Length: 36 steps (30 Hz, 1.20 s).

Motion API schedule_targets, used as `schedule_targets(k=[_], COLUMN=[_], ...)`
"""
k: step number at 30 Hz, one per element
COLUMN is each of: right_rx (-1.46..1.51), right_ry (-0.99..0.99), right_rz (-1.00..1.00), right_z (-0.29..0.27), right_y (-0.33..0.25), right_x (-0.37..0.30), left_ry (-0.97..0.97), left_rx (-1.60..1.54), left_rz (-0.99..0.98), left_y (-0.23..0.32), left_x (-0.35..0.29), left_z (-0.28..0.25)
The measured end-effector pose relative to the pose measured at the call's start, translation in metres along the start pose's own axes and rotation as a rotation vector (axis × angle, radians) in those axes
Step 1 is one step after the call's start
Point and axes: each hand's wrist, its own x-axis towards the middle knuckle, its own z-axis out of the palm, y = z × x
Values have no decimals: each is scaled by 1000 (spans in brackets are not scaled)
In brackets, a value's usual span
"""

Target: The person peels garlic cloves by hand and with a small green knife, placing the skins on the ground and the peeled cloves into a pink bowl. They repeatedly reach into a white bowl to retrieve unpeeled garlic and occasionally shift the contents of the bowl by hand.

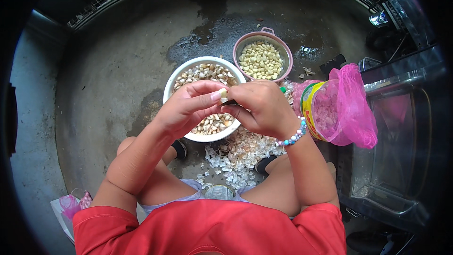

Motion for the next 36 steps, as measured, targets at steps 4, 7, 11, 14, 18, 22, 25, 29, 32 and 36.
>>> schedule_targets(k=[4, 7, 11, 14, 18, 22, 25, 29, 32, 36], right_rx=[-172, -207, -94, -98, -161, 33, 63, 147, 55, -116], right_ry=[-105, -210, -255, -310, -506, -435, -381, -363, -427, -480], right_rz=[-24, 53, 359, 424, 595, 532, 560, 553, 579, 441], right_z=[-9, -20, -28, -35, -53, -59, -55, -55, -56, -58], right_y=[-2, 0, -1, 3, -12, -7, -8, -3, -1, -11], right_x=[-2, -6, -14, -20, -13, -17, -17, -20, -22, -19], left_ry=[128, 229, 133, 76, 8, -25, -22, 0, -3, 3], left_rx=[-54, -37, 3, 126, 214, 236, 239, 228, 223, 183], left_rz=[-22, 62, 58, 78, 110, 95, 78, 68, 62, 45], left_y=[-1, 1, 1, -4, -8, -8, -9, -9, -8, -9], left_x=[5, 5, 2, -1, -3, -2, -3, -3, -3, -5], left_z=[-2, 0, 0, 9, 10, 13, 13, 14, 14, 13])
